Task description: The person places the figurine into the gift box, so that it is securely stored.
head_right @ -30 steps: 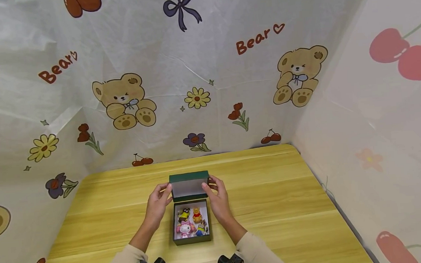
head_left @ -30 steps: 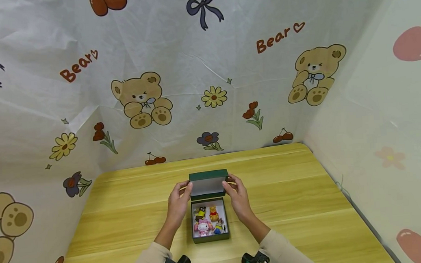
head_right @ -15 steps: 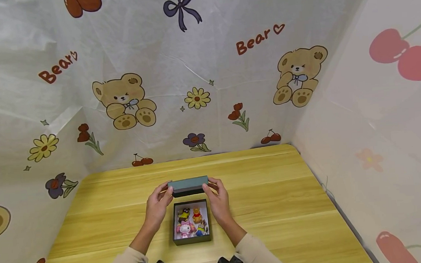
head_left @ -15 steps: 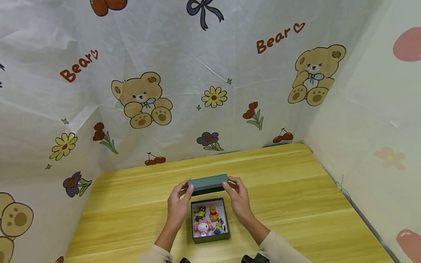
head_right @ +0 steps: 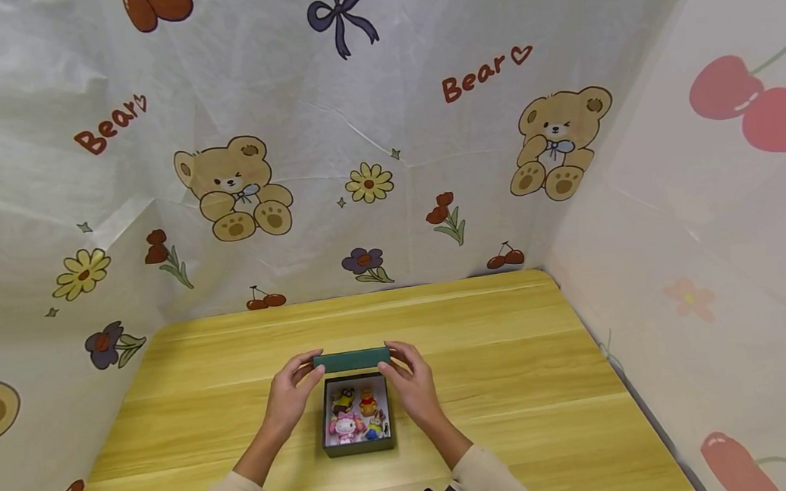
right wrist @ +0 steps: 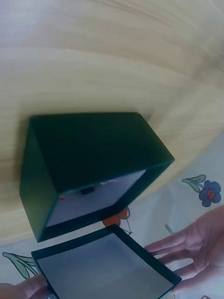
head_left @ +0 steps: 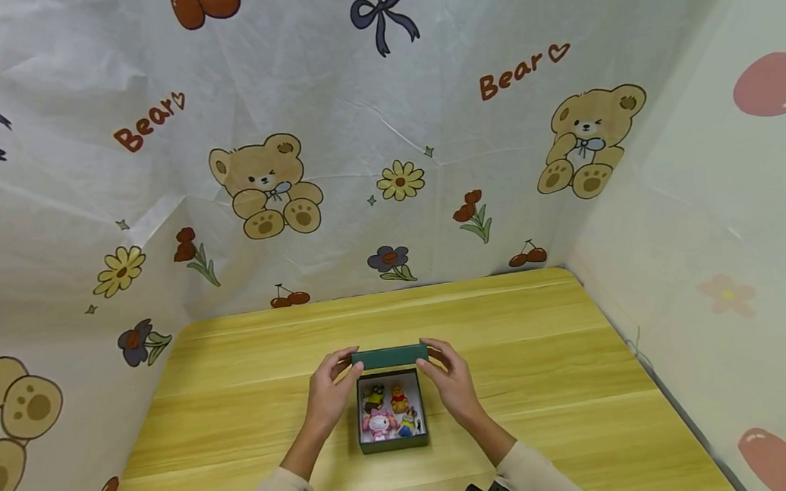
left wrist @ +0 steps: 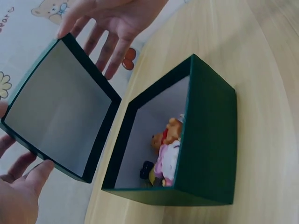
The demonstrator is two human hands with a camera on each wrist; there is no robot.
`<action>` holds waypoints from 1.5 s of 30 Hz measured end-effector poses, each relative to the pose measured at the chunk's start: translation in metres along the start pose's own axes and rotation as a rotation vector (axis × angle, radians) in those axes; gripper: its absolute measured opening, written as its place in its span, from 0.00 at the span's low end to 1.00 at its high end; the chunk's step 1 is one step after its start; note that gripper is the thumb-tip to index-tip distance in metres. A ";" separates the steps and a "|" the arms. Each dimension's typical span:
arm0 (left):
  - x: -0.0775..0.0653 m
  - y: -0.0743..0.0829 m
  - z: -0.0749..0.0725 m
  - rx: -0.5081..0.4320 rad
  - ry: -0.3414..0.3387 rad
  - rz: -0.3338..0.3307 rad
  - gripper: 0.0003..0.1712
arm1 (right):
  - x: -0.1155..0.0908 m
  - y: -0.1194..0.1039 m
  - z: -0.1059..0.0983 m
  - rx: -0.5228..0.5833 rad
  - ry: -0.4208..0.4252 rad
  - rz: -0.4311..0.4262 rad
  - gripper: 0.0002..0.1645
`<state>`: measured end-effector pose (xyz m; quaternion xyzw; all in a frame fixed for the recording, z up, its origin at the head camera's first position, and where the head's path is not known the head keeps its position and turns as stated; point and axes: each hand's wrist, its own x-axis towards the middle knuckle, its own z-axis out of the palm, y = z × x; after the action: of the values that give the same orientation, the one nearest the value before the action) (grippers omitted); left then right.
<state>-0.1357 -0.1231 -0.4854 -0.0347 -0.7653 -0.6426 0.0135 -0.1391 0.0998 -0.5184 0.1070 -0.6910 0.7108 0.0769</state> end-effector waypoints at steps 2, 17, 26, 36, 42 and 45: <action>-0.004 0.004 -0.002 -0.007 -0.022 0.001 0.20 | -0.002 0.002 -0.002 0.010 -0.016 -0.011 0.22; -0.012 -0.032 -0.009 -0.050 -0.153 0.169 0.18 | -0.021 0.017 -0.015 0.044 -0.144 -0.082 0.23; -0.018 -0.039 -0.013 -0.036 -0.204 0.178 0.19 | -0.028 0.019 -0.019 -0.022 -0.196 -0.139 0.23; -0.028 -0.044 -0.014 0.006 -0.239 0.228 0.20 | -0.039 0.030 -0.023 -0.043 -0.219 -0.181 0.24; -0.039 -0.029 -0.013 0.020 -0.239 0.232 0.19 | -0.042 0.033 -0.022 -0.058 -0.228 -0.182 0.22; -0.043 -0.023 -0.013 0.028 -0.232 0.255 0.19 | -0.044 0.034 -0.022 -0.080 -0.229 -0.178 0.22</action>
<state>-0.0945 -0.1409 -0.5082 -0.2053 -0.7600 -0.6166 0.0073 -0.1066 0.1222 -0.5635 0.2452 -0.7108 0.6561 0.0643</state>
